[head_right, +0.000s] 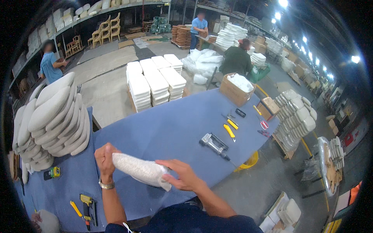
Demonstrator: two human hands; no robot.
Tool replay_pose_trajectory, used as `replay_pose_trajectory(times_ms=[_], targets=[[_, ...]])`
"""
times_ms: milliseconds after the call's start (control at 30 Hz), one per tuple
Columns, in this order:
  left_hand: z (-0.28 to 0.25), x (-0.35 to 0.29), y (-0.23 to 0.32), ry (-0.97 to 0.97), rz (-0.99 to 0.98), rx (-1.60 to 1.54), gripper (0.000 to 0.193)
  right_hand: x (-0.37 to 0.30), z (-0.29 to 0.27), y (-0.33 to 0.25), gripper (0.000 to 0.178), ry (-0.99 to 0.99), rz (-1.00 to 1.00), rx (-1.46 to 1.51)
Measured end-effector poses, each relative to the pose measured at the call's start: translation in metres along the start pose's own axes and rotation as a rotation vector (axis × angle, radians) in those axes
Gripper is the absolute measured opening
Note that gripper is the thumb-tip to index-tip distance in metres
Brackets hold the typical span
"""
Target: The person assembles white cushion covers by inserting foam inserts, folding edges, and securing seams with a staple gun and utility knife. They repeatedly handle cushion covers and foam, trim excess material, and place finished cushions on a nearby stack.
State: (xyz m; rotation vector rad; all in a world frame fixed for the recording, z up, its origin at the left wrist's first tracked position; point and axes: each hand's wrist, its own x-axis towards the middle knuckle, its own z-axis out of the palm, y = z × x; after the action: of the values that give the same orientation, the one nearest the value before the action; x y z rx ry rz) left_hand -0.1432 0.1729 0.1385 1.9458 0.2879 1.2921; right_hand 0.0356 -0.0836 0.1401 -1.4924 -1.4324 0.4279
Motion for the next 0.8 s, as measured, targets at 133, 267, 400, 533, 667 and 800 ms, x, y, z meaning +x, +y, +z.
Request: replay_pose_trajectory(times_ms=[133, 267, 400, 533, 667, 800], targets=[[-0.011, -0.003, 0.000, 0.033, 0.025, -0.023, 0.057, -0.026, -0.045, 0.128, 0.049, 0.047, 0.342, -0.200], [0.005, -0.003, -0.001, 0.103, -0.044, 0.046, 0.058, -0.088, -0.113, 0.298, 0.056, 0.095, 0.551, -0.754], [0.010, -0.024, 0.001, 0.431, -0.183, 0.016, 0.053, -0.095, -0.135, 0.374, 0.065, -0.010, 0.681, -0.877], [0.039, -0.017, 0.008, 0.426, -0.191, -0.003, 0.049, -0.113, -0.142, 0.422, 0.065, 0.069, 0.461, -0.924], [0.071, -0.006, 0.011, 0.490, -0.210, 0.040, 0.047, -0.088, -0.191, 0.457, 0.065, 0.138, 0.576, -0.925], [0.089, 0.012, -0.004, 0.336, -0.193, 0.148, 0.049, -0.039, -0.218, 0.468, 0.058, 0.338, 0.711, -0.884]])
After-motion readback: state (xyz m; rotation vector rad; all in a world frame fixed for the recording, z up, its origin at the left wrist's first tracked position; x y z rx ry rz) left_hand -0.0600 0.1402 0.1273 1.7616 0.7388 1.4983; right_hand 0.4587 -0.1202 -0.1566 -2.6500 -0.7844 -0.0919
